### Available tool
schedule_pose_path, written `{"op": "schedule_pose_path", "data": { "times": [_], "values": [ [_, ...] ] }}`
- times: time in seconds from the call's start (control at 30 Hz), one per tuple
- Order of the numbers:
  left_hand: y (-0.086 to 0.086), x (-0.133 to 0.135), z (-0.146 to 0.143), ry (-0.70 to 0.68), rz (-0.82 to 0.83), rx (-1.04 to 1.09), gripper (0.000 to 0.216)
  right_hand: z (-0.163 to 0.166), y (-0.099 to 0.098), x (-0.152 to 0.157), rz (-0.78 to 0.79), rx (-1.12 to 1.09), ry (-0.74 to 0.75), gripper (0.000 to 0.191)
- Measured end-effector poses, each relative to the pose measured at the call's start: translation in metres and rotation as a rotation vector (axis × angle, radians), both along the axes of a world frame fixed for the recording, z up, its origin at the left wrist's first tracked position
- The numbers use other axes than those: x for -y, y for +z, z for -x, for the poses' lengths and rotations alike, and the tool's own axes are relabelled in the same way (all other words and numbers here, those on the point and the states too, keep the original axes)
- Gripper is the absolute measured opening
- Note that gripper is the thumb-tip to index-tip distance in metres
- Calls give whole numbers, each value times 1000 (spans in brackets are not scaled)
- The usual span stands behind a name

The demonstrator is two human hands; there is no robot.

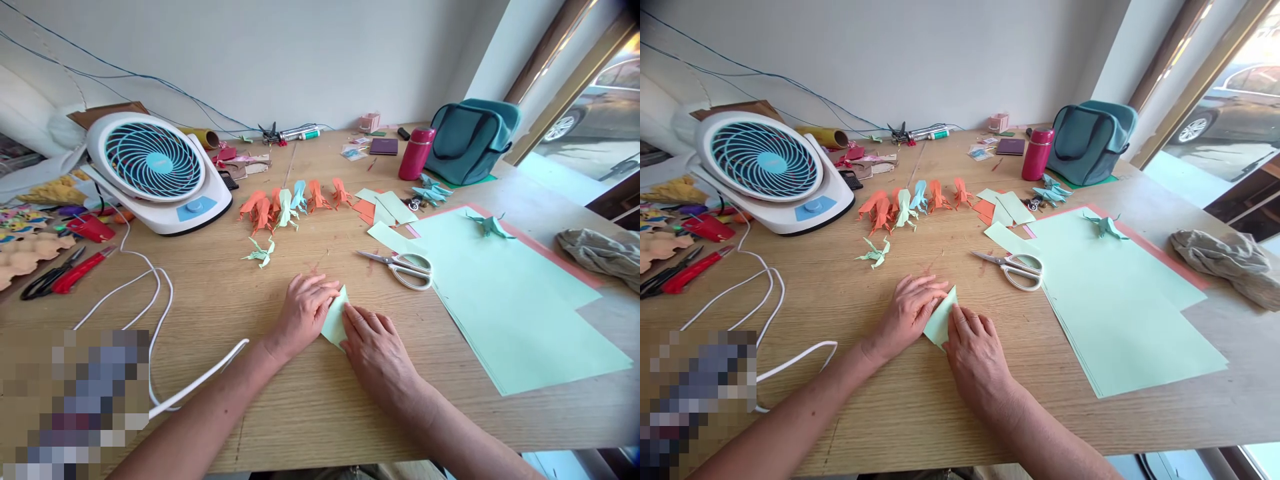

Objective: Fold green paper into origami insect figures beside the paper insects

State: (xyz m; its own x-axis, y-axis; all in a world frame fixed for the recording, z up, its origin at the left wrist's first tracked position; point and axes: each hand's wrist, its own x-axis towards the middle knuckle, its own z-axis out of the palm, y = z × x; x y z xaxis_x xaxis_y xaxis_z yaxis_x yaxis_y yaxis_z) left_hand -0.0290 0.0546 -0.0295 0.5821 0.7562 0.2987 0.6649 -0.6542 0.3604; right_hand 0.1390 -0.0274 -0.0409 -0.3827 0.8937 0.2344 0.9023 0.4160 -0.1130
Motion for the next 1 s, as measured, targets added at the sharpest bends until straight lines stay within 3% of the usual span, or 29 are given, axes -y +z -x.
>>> {"op": "schedule_pose_path", "data": {
  "times": [0.23, 0.5, 0.73, 1.0],
  "values": [
    [1, 3, 4, -192, -120, -164, 32, 0, 2, -1, 5, -6, -3, 39],
    [2, -3, -1, -179, -81, -239, 31, -3, 7, -4, 53, -34, 9, 34],
    [3, 3, 6, -104, -54, -172, 35, -5, 8, -3, 69, -59, 21, 38],
    [-1, 15, 10, -206, -78, -293, 57, -5, 3, -3, 19, -59, 29, 40]
  ]
}}
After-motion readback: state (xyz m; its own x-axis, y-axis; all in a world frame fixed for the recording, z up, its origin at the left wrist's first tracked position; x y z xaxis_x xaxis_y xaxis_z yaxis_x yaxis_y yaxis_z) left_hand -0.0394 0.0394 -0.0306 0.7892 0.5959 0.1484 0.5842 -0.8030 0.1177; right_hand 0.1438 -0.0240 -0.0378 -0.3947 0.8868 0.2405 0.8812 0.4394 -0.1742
